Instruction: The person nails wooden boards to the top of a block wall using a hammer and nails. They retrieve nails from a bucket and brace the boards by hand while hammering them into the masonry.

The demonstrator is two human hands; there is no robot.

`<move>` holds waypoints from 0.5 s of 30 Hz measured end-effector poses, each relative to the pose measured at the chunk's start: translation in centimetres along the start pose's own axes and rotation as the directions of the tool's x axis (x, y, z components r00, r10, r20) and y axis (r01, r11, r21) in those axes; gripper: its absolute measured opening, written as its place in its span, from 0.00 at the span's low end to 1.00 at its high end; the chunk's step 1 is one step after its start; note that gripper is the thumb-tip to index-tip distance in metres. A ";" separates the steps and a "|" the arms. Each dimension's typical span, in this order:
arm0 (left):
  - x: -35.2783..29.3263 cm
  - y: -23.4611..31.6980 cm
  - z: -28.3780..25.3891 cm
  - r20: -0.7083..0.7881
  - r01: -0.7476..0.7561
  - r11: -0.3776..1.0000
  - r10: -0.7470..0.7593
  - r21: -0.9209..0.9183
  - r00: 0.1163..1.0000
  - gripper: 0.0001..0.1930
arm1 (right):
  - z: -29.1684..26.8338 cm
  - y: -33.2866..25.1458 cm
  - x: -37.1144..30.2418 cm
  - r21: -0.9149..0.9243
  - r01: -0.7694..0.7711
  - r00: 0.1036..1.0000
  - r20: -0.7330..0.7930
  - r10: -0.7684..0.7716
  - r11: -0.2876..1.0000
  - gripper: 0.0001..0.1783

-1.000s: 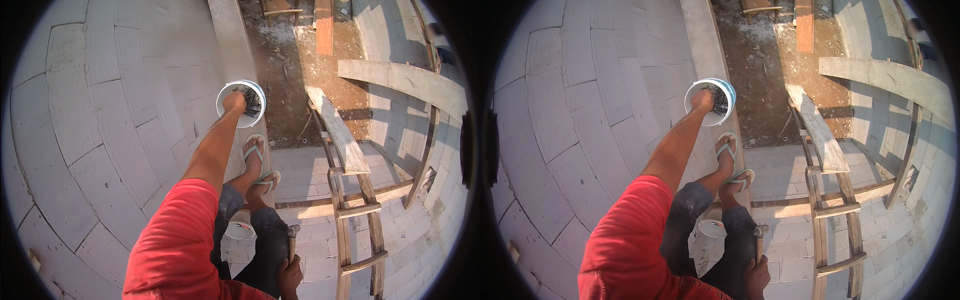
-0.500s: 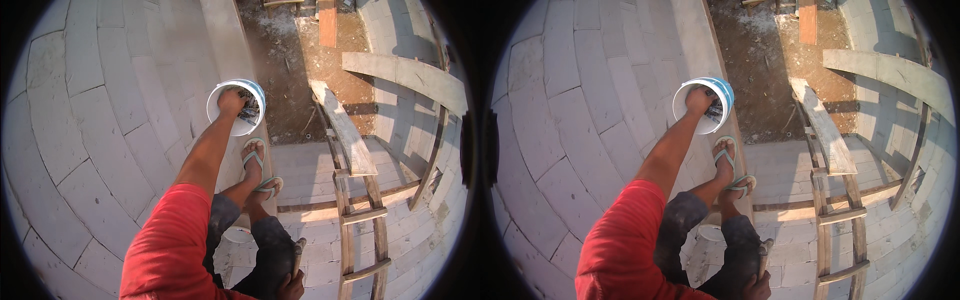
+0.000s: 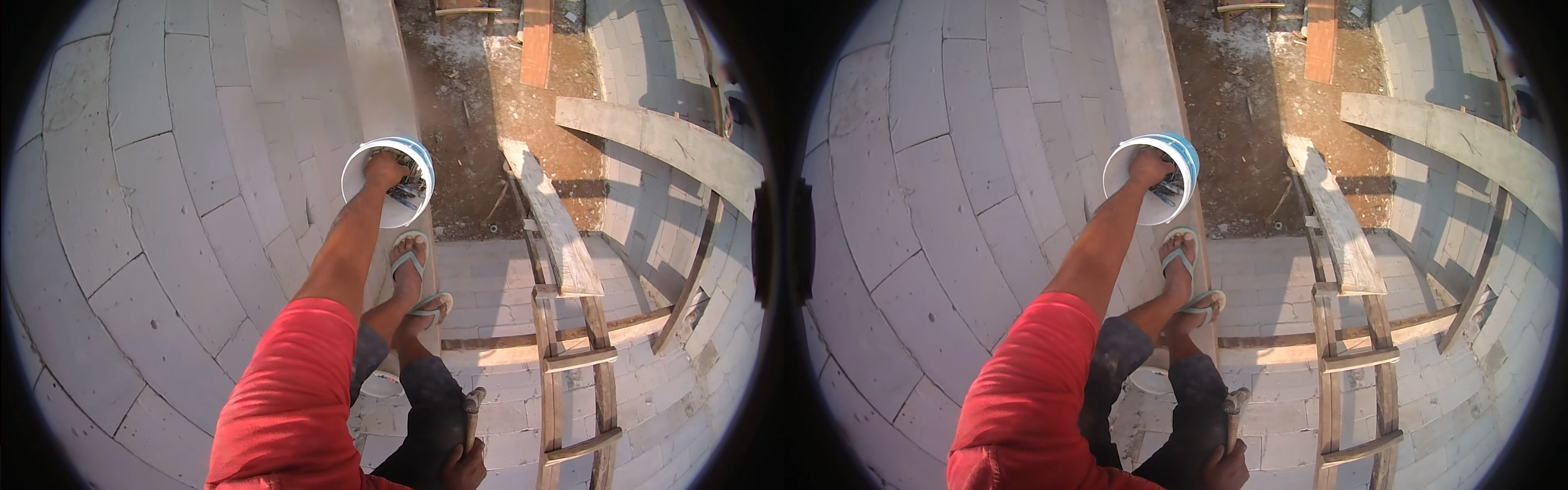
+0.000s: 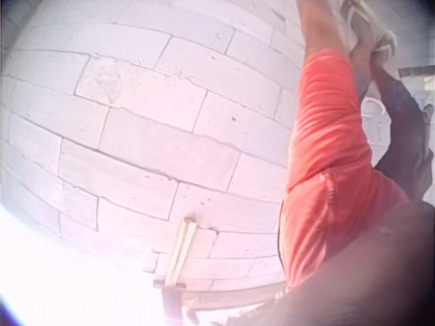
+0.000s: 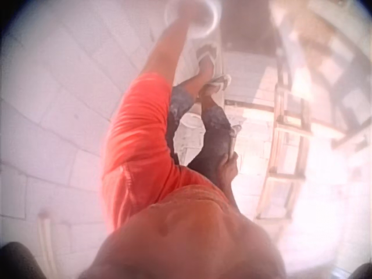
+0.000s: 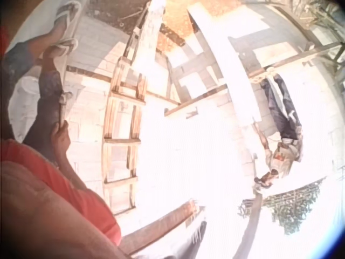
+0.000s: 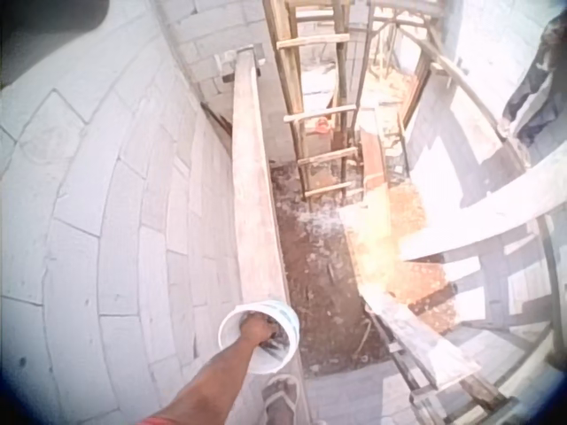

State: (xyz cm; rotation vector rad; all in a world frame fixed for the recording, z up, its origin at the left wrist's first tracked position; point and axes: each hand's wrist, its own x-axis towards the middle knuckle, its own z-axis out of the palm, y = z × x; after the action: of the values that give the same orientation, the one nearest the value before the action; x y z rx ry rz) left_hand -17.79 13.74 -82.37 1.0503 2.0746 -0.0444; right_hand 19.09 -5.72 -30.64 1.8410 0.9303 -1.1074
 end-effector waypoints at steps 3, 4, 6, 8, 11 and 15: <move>-0.7 -0.2 -1.0 0.022 -0.033 0.998 0.031 0.062 0.999 0.23 | 0.2 0.5 -1.0 0.038 0.070 0.996 -0.066 -0.068 0.997 0.24; -1.3 0.2 -1.5 0.031 -0.032 0.996 0.029 0.079 0.999 0.22 | 0.2 0.6 -1.4 0.035 0.054 0.998 -0.028 -0.053 0.998 0.25; -2.9 1.1 -3.0 0.034 -0.044 0.997 0.041 0.067 0.999 0.22 | -0.1 0.7 -2.0 0.035 0.026 0.999 0.045 -0.027 0.999 0.26; -4.8 1.6 -4.6 0.015 -0.066 0.998 0.066 0.009 0.998 0.21 | 5.7 6.0 -0.5 -0.021 0.187 0.972 -0.140 -0.189 0.982 0.26; -7.0 1.4 -6.1 -0.090 -0.077 0.988 0.065 -0.133 0.994 0.22 | 8.5 8.2 -0.4 -0.108 0.266 0.922 -0.262 -0.285 0.958 0.26; -9.2 1.2 -8.9 0.031 -0.061 0.800 0.099 -0.597 0.995 0.11 | 8.3 8.3 -0.4 -0.138 0.274 0.932 -0.205 -0.298 0.952 0.26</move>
State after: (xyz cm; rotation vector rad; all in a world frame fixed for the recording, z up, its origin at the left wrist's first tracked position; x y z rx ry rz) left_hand -19.50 11.57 -69.80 0.7226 1.7944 0.5823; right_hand 23.31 -16.70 -30.88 1.8049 1.3996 -1.0098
